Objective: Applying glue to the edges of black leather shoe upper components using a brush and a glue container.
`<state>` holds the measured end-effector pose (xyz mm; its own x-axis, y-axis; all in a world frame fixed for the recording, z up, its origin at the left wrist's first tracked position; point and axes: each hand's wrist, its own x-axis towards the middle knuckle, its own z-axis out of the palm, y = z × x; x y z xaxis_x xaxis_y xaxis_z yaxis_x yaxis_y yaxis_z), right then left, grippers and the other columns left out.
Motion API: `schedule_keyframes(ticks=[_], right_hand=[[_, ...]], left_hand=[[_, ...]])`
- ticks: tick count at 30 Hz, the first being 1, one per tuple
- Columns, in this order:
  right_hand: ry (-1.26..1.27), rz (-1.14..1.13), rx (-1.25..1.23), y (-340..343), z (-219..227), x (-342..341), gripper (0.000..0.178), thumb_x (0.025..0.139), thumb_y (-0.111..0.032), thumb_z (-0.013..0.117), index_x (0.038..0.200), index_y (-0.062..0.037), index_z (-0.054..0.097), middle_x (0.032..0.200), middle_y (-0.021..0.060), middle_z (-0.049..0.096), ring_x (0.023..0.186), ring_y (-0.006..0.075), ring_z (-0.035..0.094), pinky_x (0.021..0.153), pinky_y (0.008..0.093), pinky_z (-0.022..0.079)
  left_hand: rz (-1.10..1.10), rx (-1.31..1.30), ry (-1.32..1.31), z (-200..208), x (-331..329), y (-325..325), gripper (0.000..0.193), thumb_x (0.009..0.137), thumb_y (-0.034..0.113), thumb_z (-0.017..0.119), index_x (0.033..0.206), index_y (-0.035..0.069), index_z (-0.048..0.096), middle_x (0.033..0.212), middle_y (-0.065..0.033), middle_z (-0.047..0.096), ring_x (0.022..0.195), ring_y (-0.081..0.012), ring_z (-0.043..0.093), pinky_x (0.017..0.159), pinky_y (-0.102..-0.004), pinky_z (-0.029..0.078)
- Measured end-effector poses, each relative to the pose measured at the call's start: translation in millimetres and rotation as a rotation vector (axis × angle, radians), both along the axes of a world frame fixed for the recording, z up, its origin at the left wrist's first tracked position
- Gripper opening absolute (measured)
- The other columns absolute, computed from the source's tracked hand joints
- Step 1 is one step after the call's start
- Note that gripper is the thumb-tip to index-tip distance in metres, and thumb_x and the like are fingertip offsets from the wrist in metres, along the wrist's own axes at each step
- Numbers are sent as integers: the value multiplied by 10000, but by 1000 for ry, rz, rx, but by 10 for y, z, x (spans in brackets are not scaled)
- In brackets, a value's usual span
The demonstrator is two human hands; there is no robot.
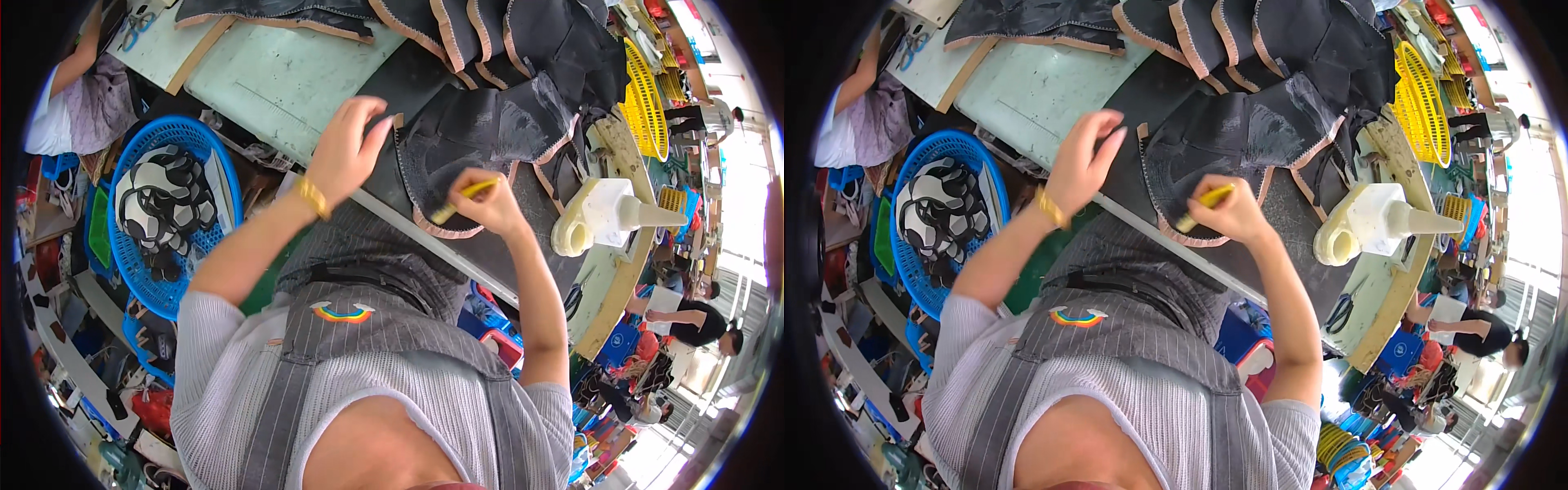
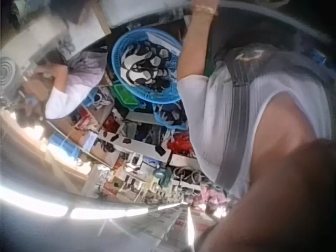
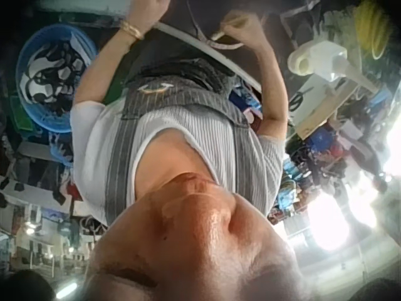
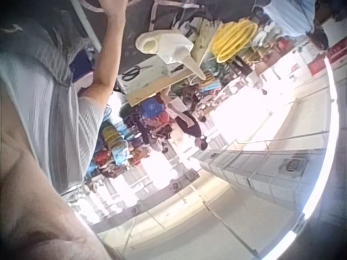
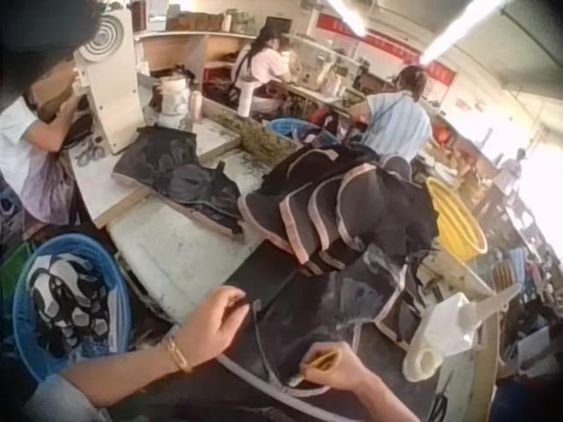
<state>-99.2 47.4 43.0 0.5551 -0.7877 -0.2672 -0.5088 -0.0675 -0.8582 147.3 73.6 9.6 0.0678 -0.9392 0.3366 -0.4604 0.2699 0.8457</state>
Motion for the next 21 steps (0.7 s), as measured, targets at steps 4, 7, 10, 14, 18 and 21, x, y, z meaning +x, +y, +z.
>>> schedule_keyframes(ticks=[4,7,10,14,18,21], right_hand=[[-63,-145,-15,16,153,-115,96,693,-88,625,728,-3,602,677,13,576,651,75,522,586,228,414],[-176,-83,-18,257,23,-209,73,721,-53,616,769,1,602,739,31,590,708,89,538,634,233,423],[-28,-393,-129,376,48,-770,48,732,-70,611,729,-22,606,681,24,594,642,74,527,580,231,430],[-108,-748,-256,618,-133,-610,143,808,-139,636,777,-4,598,675,9,577,620,70,519,537,210,403],[-314,-765,-27,945,47,-877,98,807,-103,625,792,-10,597,729,47,587,600,115,569,535,234,455],[-136,-1202,-508,772,423,-1500,250,842,-219,608,868,29,607,714,66,615,604,119,584,554,219,458]], left_hand=[[-192,465,37,-166,-197,-803,532,784,360,637,1063,-80,526,971,-201,611,899,-289,600,789,-329,470],[-191,322,-215,-230,-376,-1027,449,700,272,685,989,-57,590,907,-206,635,855,-315,618,776,-351,486],[-202,490,10,-275,-429,-956,395,701,143,679,1016,-68,568,913,-171,634,847,-233,621,749,-299,485],[-167,462,322,-367,-537,-731,343,718,93,666,1011,-55,568,872,-110,623,795,-169,594,730,-279,470],[-67,752,533,-133,-322,-401,328,802,186,632,1042,-27,564,778,-35,574,531,-58,454,424,-199,331],[-47,802,723,-37,-257,-181,323,808,149,622,1070,-18,532,787,-32,578,581,-74,501,502,-210,416]])
